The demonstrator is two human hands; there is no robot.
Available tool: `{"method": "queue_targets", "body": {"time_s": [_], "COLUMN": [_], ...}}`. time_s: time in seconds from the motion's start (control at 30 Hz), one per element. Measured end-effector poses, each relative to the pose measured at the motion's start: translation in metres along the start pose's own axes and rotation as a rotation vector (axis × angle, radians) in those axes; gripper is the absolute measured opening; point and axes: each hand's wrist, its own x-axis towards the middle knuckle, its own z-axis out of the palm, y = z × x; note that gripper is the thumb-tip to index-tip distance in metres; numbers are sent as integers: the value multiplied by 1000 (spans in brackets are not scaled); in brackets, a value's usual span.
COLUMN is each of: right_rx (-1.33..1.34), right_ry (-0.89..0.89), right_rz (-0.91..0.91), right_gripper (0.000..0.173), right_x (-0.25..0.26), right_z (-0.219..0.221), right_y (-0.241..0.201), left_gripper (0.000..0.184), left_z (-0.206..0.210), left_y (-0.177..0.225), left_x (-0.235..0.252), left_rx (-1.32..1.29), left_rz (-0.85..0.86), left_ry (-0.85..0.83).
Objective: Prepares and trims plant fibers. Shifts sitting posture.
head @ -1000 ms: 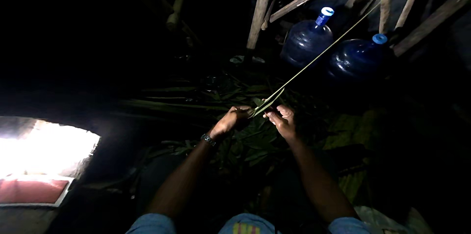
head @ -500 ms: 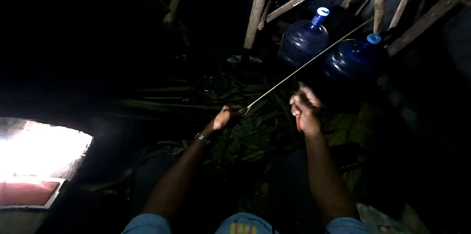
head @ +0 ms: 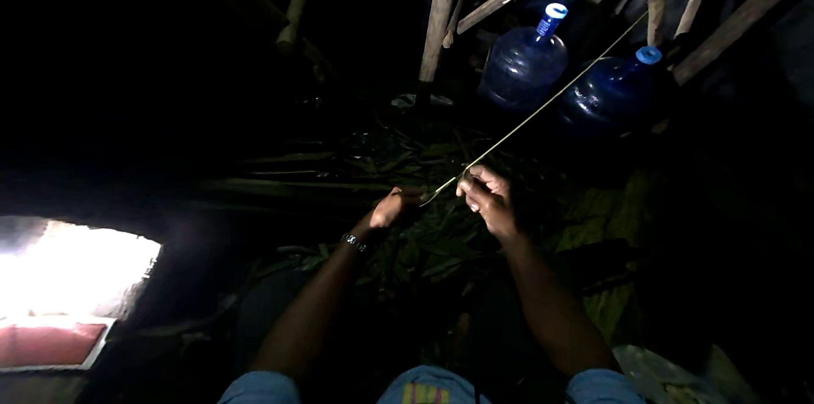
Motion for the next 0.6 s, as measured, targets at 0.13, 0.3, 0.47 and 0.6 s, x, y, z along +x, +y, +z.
{"method": "queue_targets", "body": {"time_s": [0.13, 0.3, 0.47, 0.6], "right_rx": [68, 144, -98, -55], "right_ry": [184, 411, -211, -299], "right_rz": [-55, -69, 67, 52], "right_gripper": [17, 31, 44, 30], "right_x": [5, 11, -5, -10], "right_z": [-22, -48, -14, 20], "right_y": [-5, -18, -5, 9], "left_gripper": [26, 22, 24, 30], "left_z": [-3, -5, -9, -21], "left_y": [-2, -2, -8, -21], "left_x": [2, 3, 7, 10], "left_rx": [39, 93, -20, -196], "left_rz": [-7, -69, -35, -27], "left_ry": [-45, 2, -10, -192]}}
